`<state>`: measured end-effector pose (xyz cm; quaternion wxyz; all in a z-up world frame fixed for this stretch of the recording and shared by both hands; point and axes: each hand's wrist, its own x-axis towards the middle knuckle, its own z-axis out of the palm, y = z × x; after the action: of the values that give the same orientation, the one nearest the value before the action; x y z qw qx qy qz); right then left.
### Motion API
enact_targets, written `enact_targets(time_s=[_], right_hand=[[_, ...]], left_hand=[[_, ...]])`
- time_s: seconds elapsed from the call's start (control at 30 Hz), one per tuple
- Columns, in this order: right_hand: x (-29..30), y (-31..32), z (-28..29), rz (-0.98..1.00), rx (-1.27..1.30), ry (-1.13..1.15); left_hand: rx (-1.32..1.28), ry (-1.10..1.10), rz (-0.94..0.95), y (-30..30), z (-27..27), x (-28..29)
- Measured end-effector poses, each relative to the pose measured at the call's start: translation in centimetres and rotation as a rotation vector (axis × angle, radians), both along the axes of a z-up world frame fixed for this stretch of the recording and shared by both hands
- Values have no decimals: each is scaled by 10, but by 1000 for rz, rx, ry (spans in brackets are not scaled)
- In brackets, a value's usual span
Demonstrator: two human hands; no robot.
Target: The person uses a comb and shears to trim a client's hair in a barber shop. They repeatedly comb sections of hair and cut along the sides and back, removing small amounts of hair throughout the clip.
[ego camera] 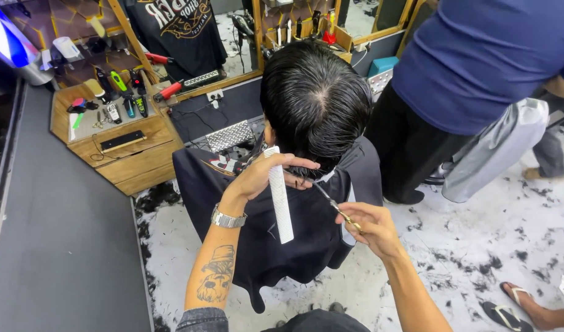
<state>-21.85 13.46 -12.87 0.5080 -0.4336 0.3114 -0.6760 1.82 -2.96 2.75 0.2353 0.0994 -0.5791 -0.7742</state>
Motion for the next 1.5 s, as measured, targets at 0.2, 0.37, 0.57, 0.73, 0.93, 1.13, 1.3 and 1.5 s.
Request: enact_targets(time_s=[0.2, 0.37, 0.57, 0.73, 0.93, 1.13, 1.3, 1.5], right_hand=[[-3, -2, 2, 9, 15, -10], [6, -12, 18, 25, 2, 13], [2, -10, 17, 30, 4, 48], [5, -20, 23, 81, -42, 41], [-2, -7, 33, 130, -96, 0], [20, -4, 51, -96, -214, 209], [62, -7, 74, -301, -346, 885], [12, -44, 129, -1297, -1066, 1630]], left_hand=[[-11, -13, 2, 5, 6, 0], [-50, -55, -8, 6, 13, 0], [-68, -73, -7, 7, 15, 3], [-79, -111, -27, 7, 15, 2], [-255, -279, -9, -4, -15, 25], [-326, -46, 25, 16, -55, 24], [-462, 157, 404, 38, -91, 3], [-274, 283, 732, 17, -118, 46]])
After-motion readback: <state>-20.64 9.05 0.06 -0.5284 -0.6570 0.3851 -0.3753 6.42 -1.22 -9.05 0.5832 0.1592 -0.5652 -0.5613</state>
